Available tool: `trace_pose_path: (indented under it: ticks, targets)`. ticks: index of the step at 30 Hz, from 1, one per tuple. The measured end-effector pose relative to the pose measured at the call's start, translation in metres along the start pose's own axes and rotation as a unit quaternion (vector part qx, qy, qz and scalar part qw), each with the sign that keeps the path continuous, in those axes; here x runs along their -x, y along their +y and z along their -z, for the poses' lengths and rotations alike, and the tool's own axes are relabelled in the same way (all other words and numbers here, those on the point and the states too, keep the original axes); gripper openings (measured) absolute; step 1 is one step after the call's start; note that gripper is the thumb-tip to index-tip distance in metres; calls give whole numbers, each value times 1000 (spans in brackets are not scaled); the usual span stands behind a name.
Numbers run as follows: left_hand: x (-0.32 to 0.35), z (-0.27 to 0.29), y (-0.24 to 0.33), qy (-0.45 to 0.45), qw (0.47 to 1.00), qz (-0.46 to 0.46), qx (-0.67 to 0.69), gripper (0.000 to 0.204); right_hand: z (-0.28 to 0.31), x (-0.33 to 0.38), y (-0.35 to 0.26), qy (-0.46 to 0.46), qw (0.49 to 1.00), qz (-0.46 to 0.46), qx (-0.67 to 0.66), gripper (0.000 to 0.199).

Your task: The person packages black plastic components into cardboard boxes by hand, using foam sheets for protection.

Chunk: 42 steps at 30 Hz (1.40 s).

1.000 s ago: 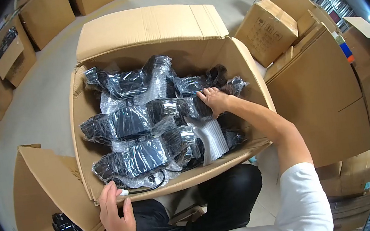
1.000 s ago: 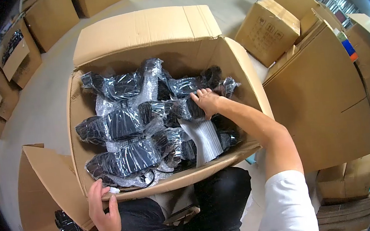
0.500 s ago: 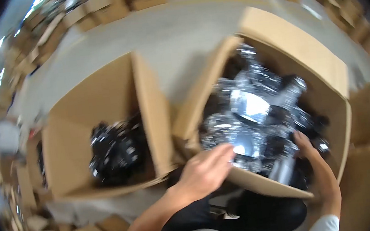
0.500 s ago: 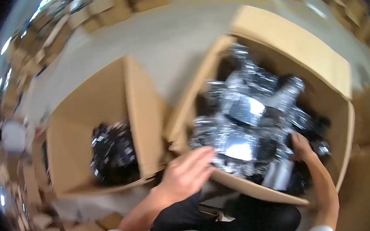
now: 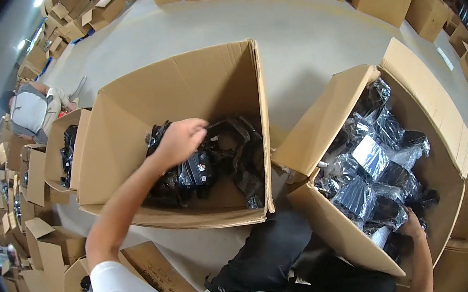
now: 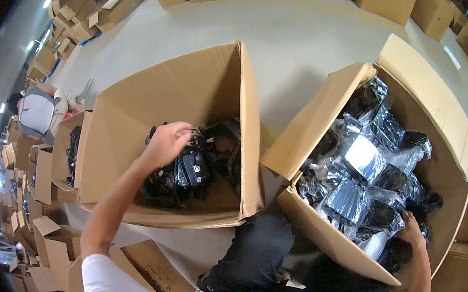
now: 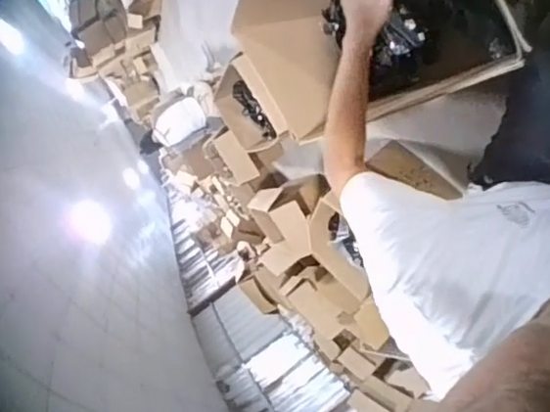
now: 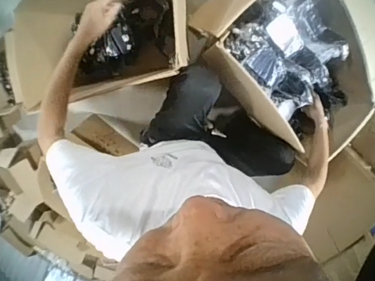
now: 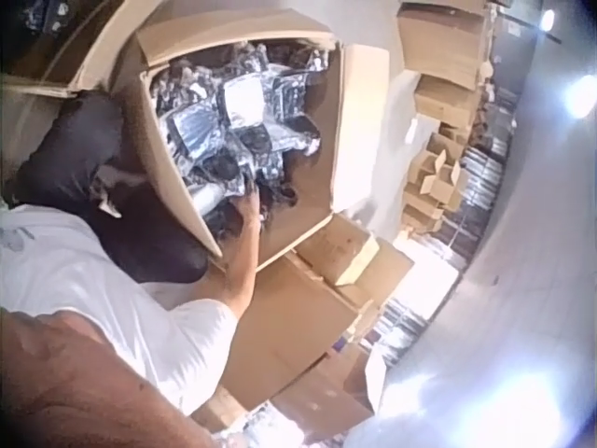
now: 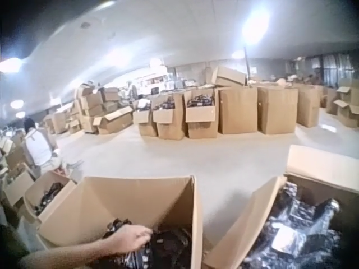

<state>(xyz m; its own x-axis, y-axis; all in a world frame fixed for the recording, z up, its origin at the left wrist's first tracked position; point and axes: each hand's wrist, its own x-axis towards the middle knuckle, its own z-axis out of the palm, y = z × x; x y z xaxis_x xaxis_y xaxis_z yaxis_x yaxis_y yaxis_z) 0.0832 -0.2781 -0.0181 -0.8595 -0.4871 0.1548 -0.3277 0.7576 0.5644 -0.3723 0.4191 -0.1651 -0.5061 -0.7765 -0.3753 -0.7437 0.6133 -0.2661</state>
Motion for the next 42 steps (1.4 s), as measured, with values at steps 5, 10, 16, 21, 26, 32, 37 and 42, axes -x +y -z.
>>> trace_pose_path:
  ticks: [5, 10, 16, 21, 26, 32, 37, 42]
  targets:
    - [74, -73, -210, -253, 892, 315, -206, 44, 64, 25, -112, 3, 990, -112, -80, 68]
    - [90, -149, -212, -115, 818, 555, -99, 60, 83, 84, -185, 54, 969, -213, -114, 67]
    - [89, -139, -228, -120, 810, 574, -8, 30, 74, 78, -190, -31, 936, -282, -210, 56]
    - [71, -35, -196, -195, 900, 379, 92, 22, 64, 88, -184, 116, 962, -178, -174, 51]
    - [21, 60, -41, -41, 930, 263, 252, 25, 78, 86, -197, 147, 947, -160, -238, 40]
    - [-18, 93, 95, 124, 930, 114, 327, 25, 147, 56, -303, 342, 926, 27, -159, 28]
    - [-44, 89, 155, 91, 891, -16, 445, 16, 210, 46, -402, 299, 898, 241, -216, 46]
    - [-62, 53, 301, -52, 829, -73, 551, 28, 241, 7, -434, 252, 819, 368, -362, 123]
